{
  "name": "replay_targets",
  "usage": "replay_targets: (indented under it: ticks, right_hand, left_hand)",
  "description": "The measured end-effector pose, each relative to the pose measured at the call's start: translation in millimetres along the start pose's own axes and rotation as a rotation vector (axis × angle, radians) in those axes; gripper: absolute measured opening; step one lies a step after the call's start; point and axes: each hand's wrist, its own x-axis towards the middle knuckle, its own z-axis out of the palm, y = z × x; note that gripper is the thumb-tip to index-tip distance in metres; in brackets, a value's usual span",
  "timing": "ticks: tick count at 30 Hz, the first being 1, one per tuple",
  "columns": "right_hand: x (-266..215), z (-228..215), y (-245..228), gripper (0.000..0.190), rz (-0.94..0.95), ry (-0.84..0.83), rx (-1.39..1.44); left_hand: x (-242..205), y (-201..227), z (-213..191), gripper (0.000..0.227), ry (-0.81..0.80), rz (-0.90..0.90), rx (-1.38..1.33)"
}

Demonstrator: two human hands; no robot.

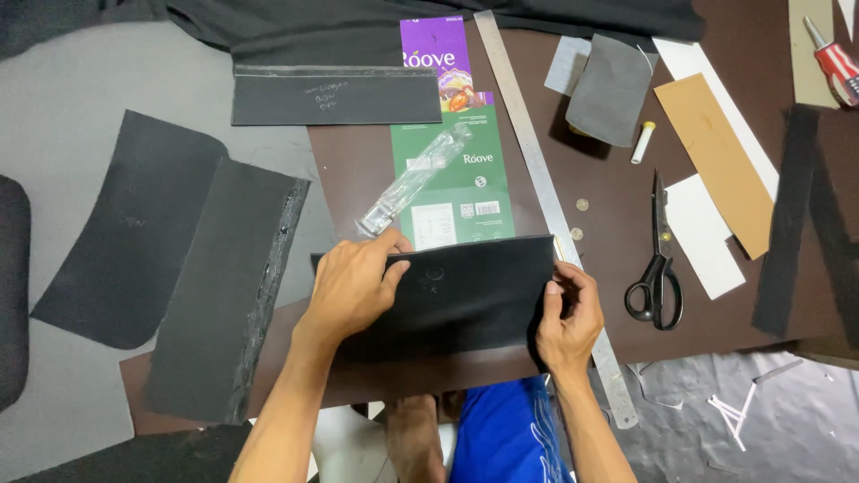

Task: Attaching a metal fastener to a leather panel using a ruler for alignment and a screwdriver for assembly

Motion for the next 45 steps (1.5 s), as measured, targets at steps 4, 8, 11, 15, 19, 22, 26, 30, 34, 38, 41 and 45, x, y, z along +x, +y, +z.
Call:
replay_targets:
  ticks: [4,8,11,15,19,22,26,30,34,38,41,45]
  right_hand:
    - [-8.9,-3.6,31.7,0.041,0.144,-0.121,0.161]
    - [-24.2,-1.3,82.5,0.052,0.208,-0.19,0.438]
    - [-12.9,-2.7,69.3,0.06,0.178,-0.218,0.528]
    - [-3.7,-6.3,35.0,0.058,0.18,-0.245,0.461]
    - [-1.7,-7.0,31.9,0.051,0.158,-0.285,0.317]
    - [-2.9,-6.9,36.0,0.046,0.165,-0.286,0.257]
    - [-4.6,-5.8,39.7,0.042,0.16,-0.274,0.249]
    - [-2.6,-5.8,30.0,0.039,0.161,-0.272,0.241]
    - [6.7,-4.5,0.9,0.036,0.088,-0.288,0.071]
    - [5.7,-3.9,-16.0,0.045,0.249,-0.291,0.06]
    - [5.9,-1.0,-10.5,0.051,0.224,-0.292,0.11]
    - [4.7,-1.7,-6.0,0.052,0.212,-0.319,0.105]
  left_hand:
    - [-20.3,19.7,-41.0,0.023,-0.097,-0.125,-0.294]
    - [-29.2,11.8,-22.6,0.024,0.006,-0.109,-0.73]
    - [-37.0,-0.2,11.5,0.024,0.097,-0.082,-0.988]
    - [-37.5,-5.2,47.2,0.025,0.132,-0.086,-1.154]
    - [-32.2,3.4,59.9,0.023,0.208,-0.11,-1.279]
    - [-27.6,12.5,58.4,0.026,0.257,-0.092,-1.322]
    - [-16.1,9.2,69.5,0.031,0.295,-0.113,-1.361]
    - [-3.5,6.7,83.3,0.031,0.307,-0.172,-1.319]
    - [10.7,-6.0,106.5,0.037,0.272,-0.252,-1.169]
    - [6.5,12.4,88.3,0.039,0.165,-0.476,-1.093]
    - [15.6,-1.2,104.1,0.035,0.255,-0.324,-1.229]
    - [16.4,5.1,90.9,0.034,0.217,-0.319,-1.278]
